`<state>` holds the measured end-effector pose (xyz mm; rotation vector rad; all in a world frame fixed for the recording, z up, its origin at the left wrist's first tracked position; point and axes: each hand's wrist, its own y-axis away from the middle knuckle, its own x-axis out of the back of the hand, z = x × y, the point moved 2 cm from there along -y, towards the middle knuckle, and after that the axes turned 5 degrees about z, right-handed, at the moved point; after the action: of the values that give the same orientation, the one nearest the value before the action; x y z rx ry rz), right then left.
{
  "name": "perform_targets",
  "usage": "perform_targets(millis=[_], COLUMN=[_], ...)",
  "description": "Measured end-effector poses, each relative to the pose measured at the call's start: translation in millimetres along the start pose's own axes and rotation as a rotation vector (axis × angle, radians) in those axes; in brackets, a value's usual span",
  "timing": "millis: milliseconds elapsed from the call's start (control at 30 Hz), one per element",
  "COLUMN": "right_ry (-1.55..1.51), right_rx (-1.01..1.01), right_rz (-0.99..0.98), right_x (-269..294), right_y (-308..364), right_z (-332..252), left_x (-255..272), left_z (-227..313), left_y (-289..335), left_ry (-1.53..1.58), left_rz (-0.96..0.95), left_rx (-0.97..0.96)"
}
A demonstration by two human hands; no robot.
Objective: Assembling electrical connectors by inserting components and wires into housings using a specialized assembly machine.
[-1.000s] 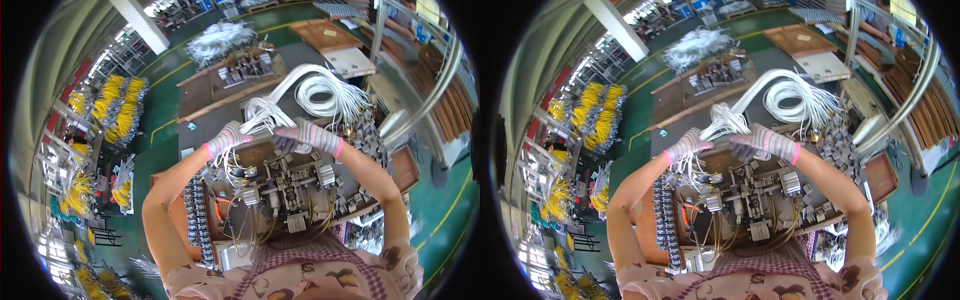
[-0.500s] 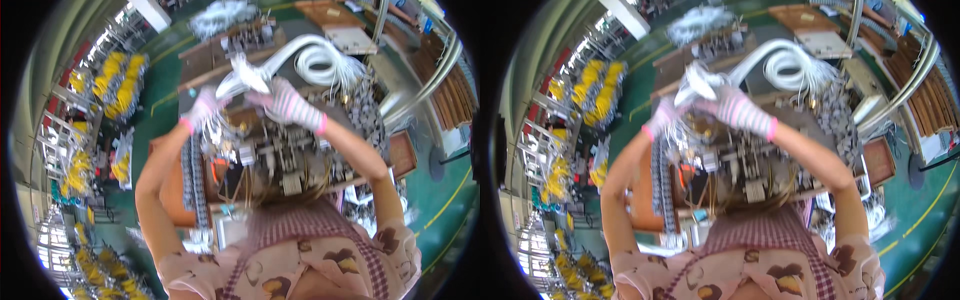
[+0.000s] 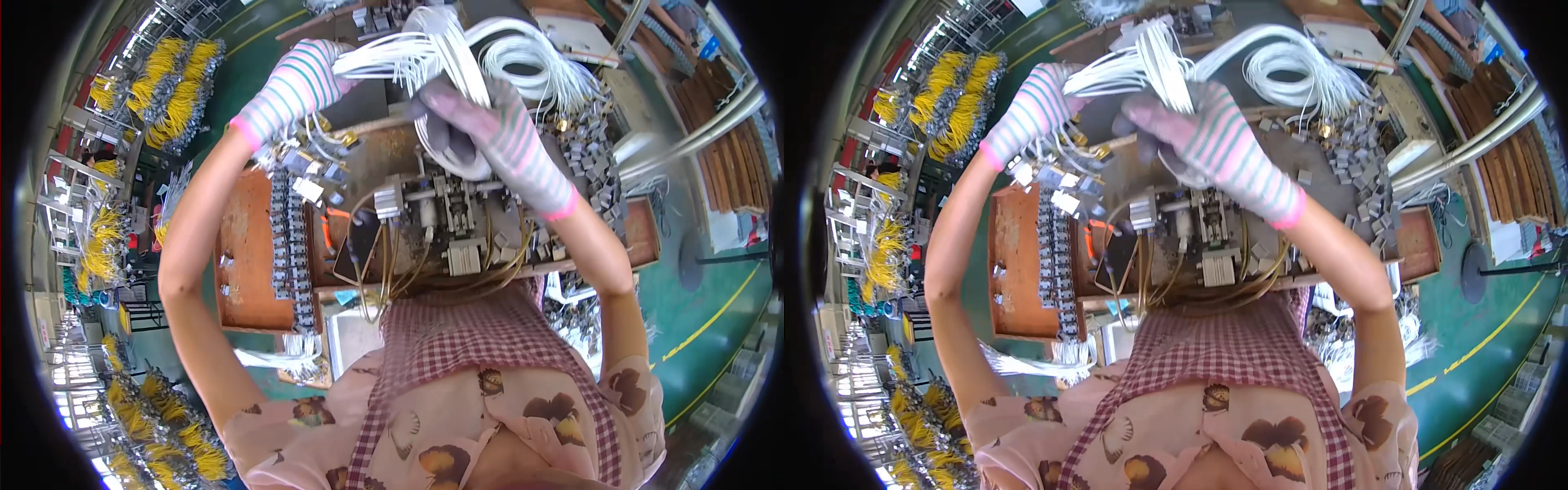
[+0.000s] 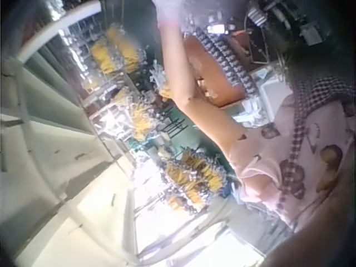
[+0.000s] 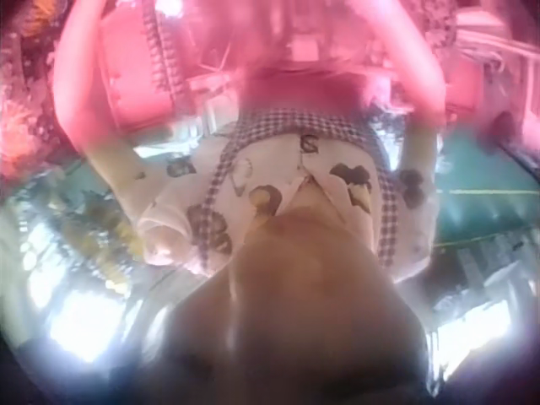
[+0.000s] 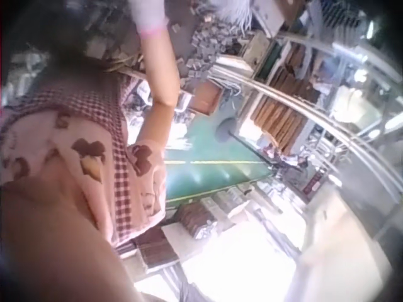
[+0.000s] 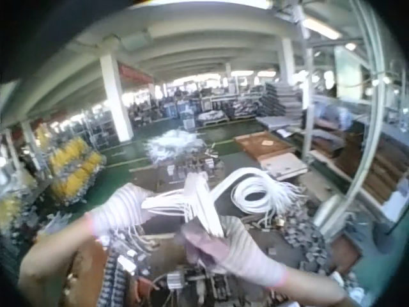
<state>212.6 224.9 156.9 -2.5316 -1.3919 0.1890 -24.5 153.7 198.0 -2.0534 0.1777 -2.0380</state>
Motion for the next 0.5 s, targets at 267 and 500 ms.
perform_targets(millis=[267,500], right_ry=[-0.489,-0.576], right_rx=[-0.148,0.235], right_rz=[-0.101,-0.009], right_x=[19,-58], right_y=[-10,-5], right_z=[14,-80], left_x=[37,83], left_z=[102,145], left_y=[11,78], left_ry=[-0.19,0.231], left_rz=[0.343,0.552], left_rx=[-0.05,0.07])
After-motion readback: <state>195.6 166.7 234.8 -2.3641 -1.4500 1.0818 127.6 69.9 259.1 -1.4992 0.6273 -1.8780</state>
